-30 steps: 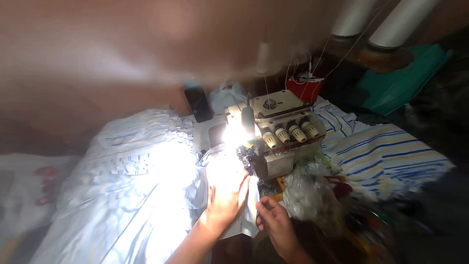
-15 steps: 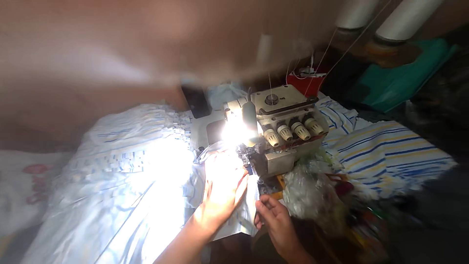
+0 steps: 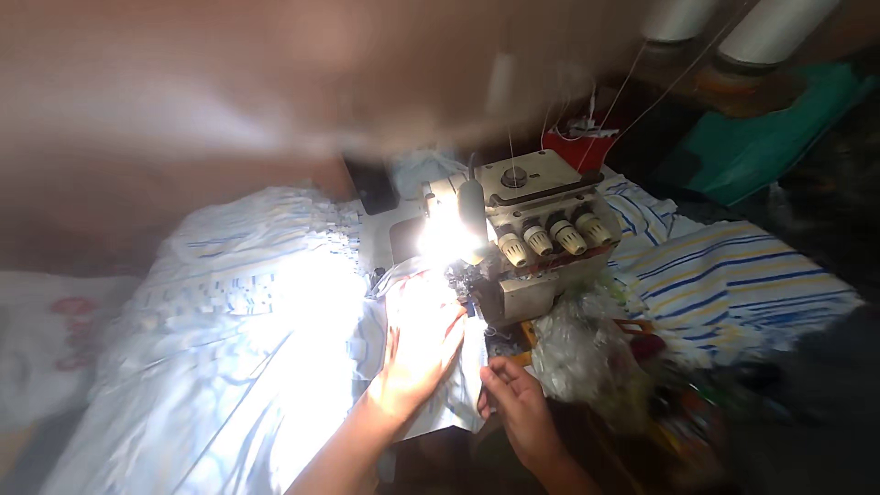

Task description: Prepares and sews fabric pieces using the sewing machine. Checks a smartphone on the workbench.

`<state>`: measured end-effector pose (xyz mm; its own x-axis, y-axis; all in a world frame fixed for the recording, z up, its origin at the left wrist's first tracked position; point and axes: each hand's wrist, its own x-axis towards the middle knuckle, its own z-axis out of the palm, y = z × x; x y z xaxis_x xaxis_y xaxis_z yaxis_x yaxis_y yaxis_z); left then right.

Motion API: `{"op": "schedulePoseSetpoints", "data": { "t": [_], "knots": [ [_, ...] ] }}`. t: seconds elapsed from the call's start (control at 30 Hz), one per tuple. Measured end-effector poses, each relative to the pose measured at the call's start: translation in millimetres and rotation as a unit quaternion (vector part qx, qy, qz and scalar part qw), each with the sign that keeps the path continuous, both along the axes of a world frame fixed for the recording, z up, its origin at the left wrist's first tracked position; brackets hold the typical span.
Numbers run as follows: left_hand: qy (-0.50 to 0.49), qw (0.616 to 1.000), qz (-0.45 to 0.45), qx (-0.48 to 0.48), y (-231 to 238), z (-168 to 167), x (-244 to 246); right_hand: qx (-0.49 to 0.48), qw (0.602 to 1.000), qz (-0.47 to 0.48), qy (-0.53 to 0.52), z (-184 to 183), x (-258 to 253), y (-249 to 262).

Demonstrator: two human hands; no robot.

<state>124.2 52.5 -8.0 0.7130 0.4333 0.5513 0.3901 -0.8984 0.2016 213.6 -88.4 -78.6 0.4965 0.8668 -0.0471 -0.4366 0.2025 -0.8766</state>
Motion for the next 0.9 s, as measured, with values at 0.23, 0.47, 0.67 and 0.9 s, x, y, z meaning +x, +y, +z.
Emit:
{"op": "schedulePoseSetpoints", "data": {
  "t": [0.23, 0.47, 0.67, 0.9],
  "knots": [
    [-0.005, 1.0, -0.003, -0.023, 0.1, 4.8, 0.3, -0.011, 1.0, -0.013, 0.017, 4.3, -1.6, -1.1],
    [0.05, 0.987, -0.073, -0.133, 15.6, 21.5, -8.6, -0.017, 1.0, -0.012, 0.022, 6.2, -0.9, -1.9],
    [0.093, 0.989, -0.107, 0.037, 17.7, 31.6, -4.4, -0.016, 1.0, -0.014, 0.015, 3.5, -0.7, -0.3],
    [0.109, 0.985, -0.094, 0.091, 20.7, 1.2, -10.7, -0.008, 1.0, -0.015, 0.019, 1.7, -1.3, 0.7]
  ]
}}
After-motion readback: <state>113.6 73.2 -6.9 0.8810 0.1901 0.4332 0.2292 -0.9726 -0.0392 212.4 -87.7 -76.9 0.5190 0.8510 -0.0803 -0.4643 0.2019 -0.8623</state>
